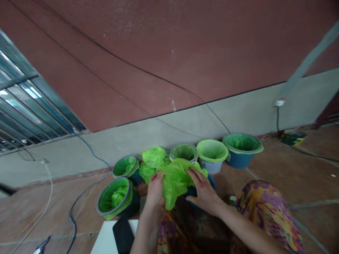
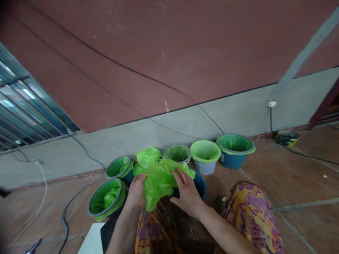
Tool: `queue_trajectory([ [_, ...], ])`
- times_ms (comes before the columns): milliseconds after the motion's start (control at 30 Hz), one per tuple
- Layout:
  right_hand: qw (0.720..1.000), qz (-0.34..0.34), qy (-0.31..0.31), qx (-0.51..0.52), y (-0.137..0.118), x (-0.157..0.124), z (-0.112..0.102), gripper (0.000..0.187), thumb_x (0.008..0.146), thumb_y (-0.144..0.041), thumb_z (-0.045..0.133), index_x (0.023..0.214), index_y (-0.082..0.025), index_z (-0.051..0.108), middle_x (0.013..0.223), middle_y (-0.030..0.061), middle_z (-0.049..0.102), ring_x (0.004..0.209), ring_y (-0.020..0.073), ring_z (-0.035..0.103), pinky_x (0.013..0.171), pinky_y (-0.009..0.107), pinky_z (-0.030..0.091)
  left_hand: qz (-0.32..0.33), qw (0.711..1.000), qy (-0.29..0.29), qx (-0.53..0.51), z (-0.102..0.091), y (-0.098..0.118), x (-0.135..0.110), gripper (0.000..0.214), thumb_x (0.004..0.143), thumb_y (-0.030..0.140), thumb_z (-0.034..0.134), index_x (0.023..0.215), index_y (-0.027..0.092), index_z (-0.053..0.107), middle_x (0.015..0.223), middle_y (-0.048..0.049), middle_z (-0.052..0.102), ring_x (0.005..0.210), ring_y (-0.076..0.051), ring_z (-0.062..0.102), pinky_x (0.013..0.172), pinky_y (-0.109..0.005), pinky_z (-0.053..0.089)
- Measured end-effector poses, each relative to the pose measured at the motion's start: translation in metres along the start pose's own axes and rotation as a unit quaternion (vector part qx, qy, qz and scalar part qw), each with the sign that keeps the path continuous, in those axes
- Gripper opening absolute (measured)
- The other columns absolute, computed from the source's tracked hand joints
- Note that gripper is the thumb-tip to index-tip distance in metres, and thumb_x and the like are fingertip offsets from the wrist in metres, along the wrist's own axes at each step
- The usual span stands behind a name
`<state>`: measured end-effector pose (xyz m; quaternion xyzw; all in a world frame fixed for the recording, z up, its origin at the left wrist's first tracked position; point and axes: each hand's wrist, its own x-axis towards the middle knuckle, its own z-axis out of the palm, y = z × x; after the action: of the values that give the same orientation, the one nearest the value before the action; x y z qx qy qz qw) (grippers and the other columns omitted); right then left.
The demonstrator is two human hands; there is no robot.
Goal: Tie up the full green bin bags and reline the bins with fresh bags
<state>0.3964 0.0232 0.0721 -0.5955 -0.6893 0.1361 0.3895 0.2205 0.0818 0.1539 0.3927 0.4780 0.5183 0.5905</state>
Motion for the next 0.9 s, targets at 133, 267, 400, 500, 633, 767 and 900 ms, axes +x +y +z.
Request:
queue_trajectory([
  [133,0.997,-0.013,0.056,-0.050,0.012,0.007,-0.001,0.071,0.069,-0.012,0.057,0.139,-0.020,0.052,0.138,0.0137,0.055,0.128,0.0322,0.048,0.109,0.052,0.035,-0.124,0.989,-0.067,-0.052,-0.005,0.013,-0.004,0.031,0.068,0.044,0.069,0.077,0.015,0.069,0.071,-0.0104,0.072,0.075,-0.027,0.071,0.068,-0.037,0.057],
  [267,0.996,0.030,0.078,0.025,0.032,0.017,-0.037,0.052,0.072,-0.008,0.044,0.115,-0.021,0.069,0.109,0.0073,0.072,0.104,0.0247,0.065,0.096,0.040,0.048,-0.137,0.983,-0.125,-0.015,-0.029,0.018,0.001,0.034,0.064,0.043,0.077,0.079,0.013,0.072,0.074,-0.0115,0.074,0.073,-0.025,0.071,0.070,-0.035,0.057],
  [400,0.985,0.101,0.136,0.045,0.057,0.020,-0.088,0.030,0.084,-0.031,0.050,0.101,-0.022,0.073,0.094,0.0042,0.076,0.087,0.0231,0.069,0.080,0.033,0.054,-0.107,0.972,-0.176,0.115,-0.065,0.025,0.013,0.033,0.059,0.034,0.085,0.080,0.010,0.073,0.075,-0.0095,0.075,0.062,-0.018,0.068,0.065,-0.028,0.054],
  [500,0.968,0.140,0.207,0.027,0.077,0.017,-0.115,0.034,0.086,-0.043,0.052,0.096,-0.019,0.073,0.084,0.0058,0.075,0.076,0.0218,0.069,0.070,0.031,0.054,-0.097,0.965,-0.176,0.169,-0.086,0.038,0.023,0.032,0.060,0.034,0.085,0.079,0.011,0.073,0.073,-0.0067,0.075,0.058,-0.015,0.066,0.060,-0.024,0.051],
  [633,0.970,0.133,0.202,0.032,0.071,0.009,-0.112,0.032,0.086,-0.041,0.054,0.100,-0.018,0.071,0.089,0.0071,0.074,0.072,0.0202,0.068,0.065,0.031,0.054,-0.076,0.979,-0.142,0.126,-0.088,0.046,0.030,0.029,0.058,0.032,0.086,0.074,0.013,0.071,0.067,-0.0034,0.073,0.055,-0.013,0.064,0.059,-0.023,0.050],
  [767,0.996,-0.030,0.059,0.064,0.023,0.007,-0.075,0.033,0.086,-0.031,0.058,0.116,-0.022,0.066,0.117,0.0080,0.068,0.103,0.0215,0.065,0.089,0.036,0.054,-0.087,0.983,-0.143,0.069,-0.067,0.033,0.026,0.034,0.057,0.033,0.086,0.078,0.011,0.072,0.071,-0.0061,0.074,0.060,-0.016,0.067,0.062,-0.026,0.052],
  [900,0.994,-0.063,0.066,0.062,-0.009,0.024,-0.051,0.026,0.092,-0.031,0.053,0.112,-0.022,0.067,0.113,0.0078,0.069,0.109,0.0211,0.062,0.097,0.038,0.050,-0.091,0.987,-0.126,0.039,-0.049,0.022,0.016,0.032,0.055,0.031,0.088,0.073,0.011,0.071,0.068,-0.0039,0.073,0.059,-0.014,0.066,0.063,-0.024,0.052],
])
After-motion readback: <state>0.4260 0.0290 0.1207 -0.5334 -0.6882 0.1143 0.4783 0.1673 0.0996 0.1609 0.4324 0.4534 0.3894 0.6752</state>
